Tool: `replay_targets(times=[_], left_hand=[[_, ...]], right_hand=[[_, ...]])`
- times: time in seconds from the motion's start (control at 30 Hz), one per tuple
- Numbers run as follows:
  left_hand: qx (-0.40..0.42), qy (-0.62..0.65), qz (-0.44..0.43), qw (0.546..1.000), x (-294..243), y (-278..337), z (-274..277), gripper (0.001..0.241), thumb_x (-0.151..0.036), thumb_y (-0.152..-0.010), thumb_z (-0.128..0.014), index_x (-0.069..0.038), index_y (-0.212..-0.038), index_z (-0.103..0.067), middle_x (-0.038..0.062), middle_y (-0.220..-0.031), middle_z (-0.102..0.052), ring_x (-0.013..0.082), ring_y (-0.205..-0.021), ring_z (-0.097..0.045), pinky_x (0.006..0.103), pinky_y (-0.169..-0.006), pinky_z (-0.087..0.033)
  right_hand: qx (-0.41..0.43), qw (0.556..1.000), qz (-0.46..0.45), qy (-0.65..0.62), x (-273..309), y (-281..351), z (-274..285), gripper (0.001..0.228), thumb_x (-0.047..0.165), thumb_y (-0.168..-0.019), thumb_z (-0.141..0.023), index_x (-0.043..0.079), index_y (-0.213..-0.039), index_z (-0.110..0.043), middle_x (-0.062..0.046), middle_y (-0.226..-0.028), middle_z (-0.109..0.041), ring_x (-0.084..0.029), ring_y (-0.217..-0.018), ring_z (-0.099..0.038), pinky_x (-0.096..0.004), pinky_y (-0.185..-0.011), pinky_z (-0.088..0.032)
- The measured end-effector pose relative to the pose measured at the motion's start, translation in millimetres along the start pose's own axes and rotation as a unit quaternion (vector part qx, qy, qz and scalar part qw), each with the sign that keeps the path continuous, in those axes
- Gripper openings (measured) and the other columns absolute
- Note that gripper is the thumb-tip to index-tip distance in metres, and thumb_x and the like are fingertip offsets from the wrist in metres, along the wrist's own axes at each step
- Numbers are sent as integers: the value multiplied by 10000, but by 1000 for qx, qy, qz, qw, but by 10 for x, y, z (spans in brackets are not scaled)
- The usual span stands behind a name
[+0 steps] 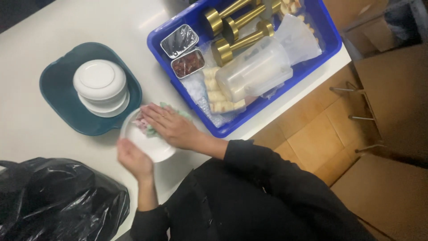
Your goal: Wiping and drying various kitchen bowls and utensils with a cloth at a prep table.
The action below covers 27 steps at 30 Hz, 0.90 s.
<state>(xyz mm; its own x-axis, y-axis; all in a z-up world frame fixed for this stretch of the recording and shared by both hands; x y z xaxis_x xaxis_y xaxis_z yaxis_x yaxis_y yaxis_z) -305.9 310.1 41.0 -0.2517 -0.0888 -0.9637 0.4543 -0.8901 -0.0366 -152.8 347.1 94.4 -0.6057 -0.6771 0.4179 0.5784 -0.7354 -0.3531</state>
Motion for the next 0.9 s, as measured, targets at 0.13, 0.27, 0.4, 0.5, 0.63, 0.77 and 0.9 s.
replay_targets(times=[0.13,0.27,0.4,0.5,0.63,0.77,0.9], left_hand=[[47,-32,-15,998,-257,-14,-73,386,-221,-1157,-422,85,-1285,-620,170,-1048,-720,243,-960,-671,344,-855,-526],[66,-100,15,993,-347,-58,48,333,-196,-1117,-476,45,-1272,-646,204,-1014,-733,266,-920,-705,370,-842,-533],[110,-163,-10,980,-483,-29,-14,279,-156,-1020,-589,26,-1209,-685,257,-948,-720,356,-865,-724,424,-790,-541],[168,-200,-43,964,-112,5,-61,208,-111,-913,-630,24,-1048,-711,268,-870,-705,422,-825,-713,464,-762,-543],[208,-210,-49,954,-203,-4,-34,156,-87,-836,-650,34,-913,-709,272,-812,-691,451,-788,-701,483,-720,-538],[285,-190,-35,939,-290,90,-156,146,-60,-833,-626,42,-905,-702,271,-821,-689,440,-780,-696,466,-695,-535],[226,-149,-111,956,-932,-6,-93,220,-19,-934,-582,43,-1100,-712,247,-996,-714,384,-904,-703,426,-814,-536]], right_hand=[[-9,998,19,-63,160,-13,16,604,146,-957,-637,-74,-1480,-432,-248,-1596,-385,-348,-1526,-344,-497,-1241,-369],[-17,993,74,-86,-84,-20,68,577,128,-1051,-636,-9,-1567,-420,-130,-1630,-409,-257,-1501,-434,-422,-1220,-422],[-63,983,-8,-173,-219,-266,565,568,99,-997,-630,111,-1539,-461,-135,-1645,-413,-307,-1479,-529,-417,-1191,-511],[-25,961,10,-275,17,-308,559,561,124,-979,-668,180,-1509,-495,-126,-1632,-426,-296,-1435,-569,-370,-1132,-552],[40,966,129,-221,302,-259,554,599,132,-946,-678,192,-1509,-482,-140,-1595,-440,-317,-1397,-586,-386,-1100,-547],[140,966,197,-95,413,-119,338,523,93,-953,-652,83,-1453,-500,-172,-1423,-544,-316,-1096,-686,-405,-780,-577],[115,982,120,-94,-24,-199,108,312,210,-971,-723,117,-1250,-618,-62,-1073,-673,-242,-830,-721,-401,-640,-572]])
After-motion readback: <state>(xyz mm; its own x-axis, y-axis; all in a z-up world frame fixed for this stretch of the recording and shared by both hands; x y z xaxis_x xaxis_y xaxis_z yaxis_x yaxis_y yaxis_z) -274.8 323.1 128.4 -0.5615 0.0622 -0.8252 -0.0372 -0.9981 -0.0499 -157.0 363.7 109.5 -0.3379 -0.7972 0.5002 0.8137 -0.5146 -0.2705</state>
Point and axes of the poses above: each hand's wrist, its own y-axis away from the middle knuckle, its own z-axis out of the back of the hand, x = y × z, the point moved 10 cm from there along -y, towards the middle knuckle
